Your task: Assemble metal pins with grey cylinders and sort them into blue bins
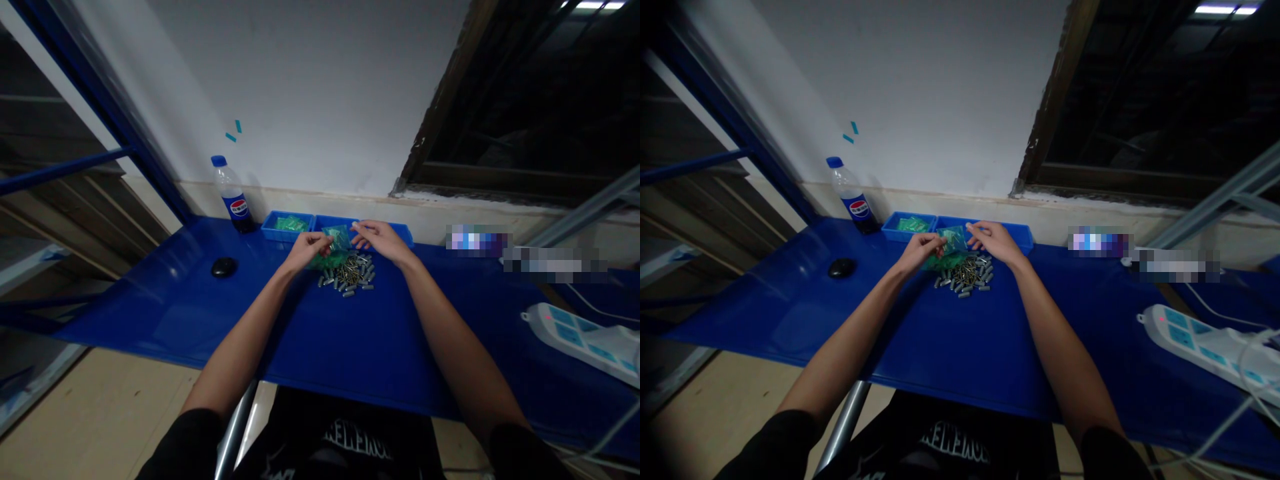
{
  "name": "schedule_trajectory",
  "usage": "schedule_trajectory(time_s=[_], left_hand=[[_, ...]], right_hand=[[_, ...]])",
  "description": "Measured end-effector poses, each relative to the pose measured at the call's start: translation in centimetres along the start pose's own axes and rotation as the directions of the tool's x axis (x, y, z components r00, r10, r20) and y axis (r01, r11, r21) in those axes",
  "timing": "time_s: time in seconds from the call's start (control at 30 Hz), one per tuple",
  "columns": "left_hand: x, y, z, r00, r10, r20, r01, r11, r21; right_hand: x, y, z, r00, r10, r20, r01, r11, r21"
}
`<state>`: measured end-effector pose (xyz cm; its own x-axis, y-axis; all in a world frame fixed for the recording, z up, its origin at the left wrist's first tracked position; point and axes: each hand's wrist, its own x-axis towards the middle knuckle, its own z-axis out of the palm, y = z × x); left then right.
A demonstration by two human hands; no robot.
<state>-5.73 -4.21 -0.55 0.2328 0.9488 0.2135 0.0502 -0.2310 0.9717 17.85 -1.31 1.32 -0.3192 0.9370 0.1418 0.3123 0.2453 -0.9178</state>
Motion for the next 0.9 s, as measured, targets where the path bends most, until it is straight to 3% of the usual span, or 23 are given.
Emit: schedule_trajectory(time_s=[0.1,0.2,0.3,0.4,0.53,0.9], left_hand=[[0.6,-0.8,-0.6,0.986,0.004,-0.167,-0.019,0.996,-0.089],[1.3,-1.7,-1.3,0.946,0.017,-0.325,-0.066,0.988,-0.14],[1.8,-2.7,-1.9,0.907,-0.057,-0.417,-0.037,0.977,-0.212],[1.9,-3.1,-2.1,0.893,-0.138,-0.429,0.027,0.967,-0.255],[1.7,-3.0,-1.8,0.905,-0.147,-0.399,0.059,0.973,-0.225],[1.4,-2.0,-1.2,0.935,-0.12,-0.333,0.069,0.984,-0.162]], right_hand=[[0.1,0.7,0.1,0.999,-0.019,0.033,0.023,0.99,-0.14],[-0.1,1.0,0.2,0.993,-0.063,0.1,0.089,0.955,-0.283],[-0.3,1.1,0.6,0.977,-0.105,0.188,0.17,0.912,-0.374],[-0.4,1.3,1.2,0.954,-0.135,0.267,0.244,0.868,-0.432],[-0.4,1.7,1.7,0.937,-0.137,0.322,0.282,0.84,-0.463],[-0.7,0.6,1.3,0.961,-0.153,0.229,0.242,0.865,-0.439]])
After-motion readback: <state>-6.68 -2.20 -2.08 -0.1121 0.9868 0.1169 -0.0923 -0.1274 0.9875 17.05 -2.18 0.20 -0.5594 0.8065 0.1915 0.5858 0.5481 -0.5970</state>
